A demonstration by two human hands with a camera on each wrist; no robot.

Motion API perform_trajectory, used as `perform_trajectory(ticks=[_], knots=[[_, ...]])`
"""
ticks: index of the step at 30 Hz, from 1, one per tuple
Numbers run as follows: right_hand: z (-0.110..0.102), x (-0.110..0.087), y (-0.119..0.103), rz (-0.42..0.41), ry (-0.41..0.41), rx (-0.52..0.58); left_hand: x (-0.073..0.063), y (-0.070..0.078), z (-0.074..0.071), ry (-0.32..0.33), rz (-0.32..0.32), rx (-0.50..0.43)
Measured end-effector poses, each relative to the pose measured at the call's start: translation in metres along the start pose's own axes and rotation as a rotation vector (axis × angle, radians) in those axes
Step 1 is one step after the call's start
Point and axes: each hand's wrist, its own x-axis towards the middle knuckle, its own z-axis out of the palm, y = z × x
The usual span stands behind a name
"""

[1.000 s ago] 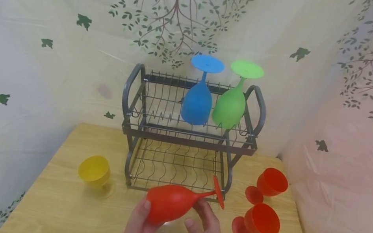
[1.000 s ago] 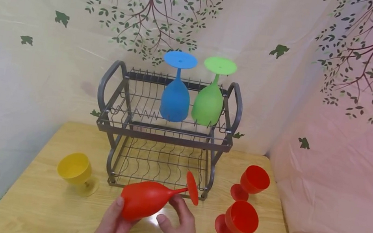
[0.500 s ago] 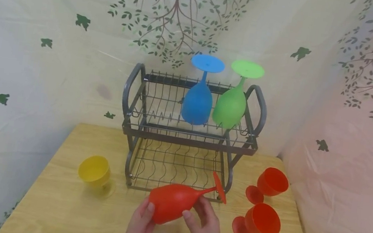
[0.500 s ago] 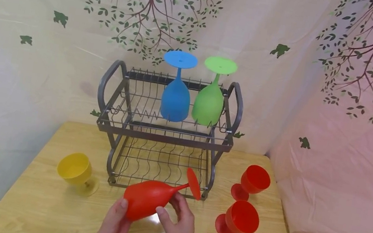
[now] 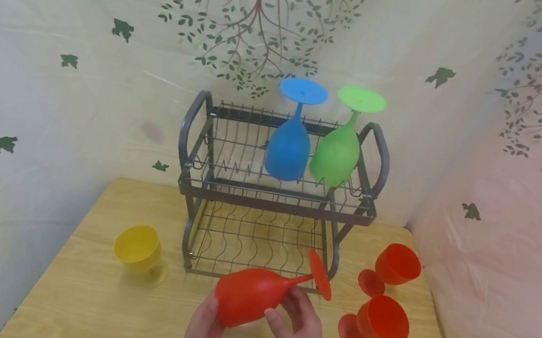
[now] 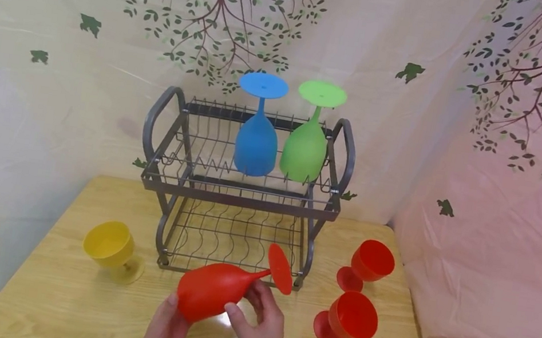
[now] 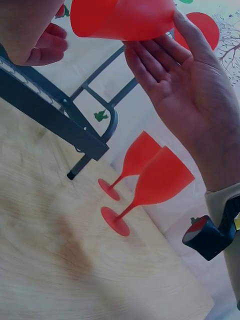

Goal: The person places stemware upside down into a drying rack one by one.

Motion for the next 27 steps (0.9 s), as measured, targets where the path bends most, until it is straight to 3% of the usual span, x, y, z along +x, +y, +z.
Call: perform_trajectory(ticks=[5,7,12,18,21,27], knots=[[-0.002,-0.004,-0.005,-0.028,0.049,-0.023,0.000,0.014,0.000,0.001,0.009,0.039],[-0.003,-0.006,-0.007,-0.035,0.062,-0.026,0.002,0.023,0.001,0.014,0.052,0.101],[-0.006,-0.008,-0.015,0.004,0.085,-0.019,0.011,0.043,0.001,0.017,0.291,0.246],[-0.008,-0.008,-0.020,-0.054,0.124,-0.001,0.022,0.067,0.005,0.052,0.557,0.567],[-0.008,-0.007,-0.021,-0.090,0.129,0.004,0.029,0.077,0.004,0.055,0.658,0.652],[-0.009,-0.005,-0.024,-0.159,0.118,0.010,0.041,0.090,0.001,0.118,0.792,0.802]])
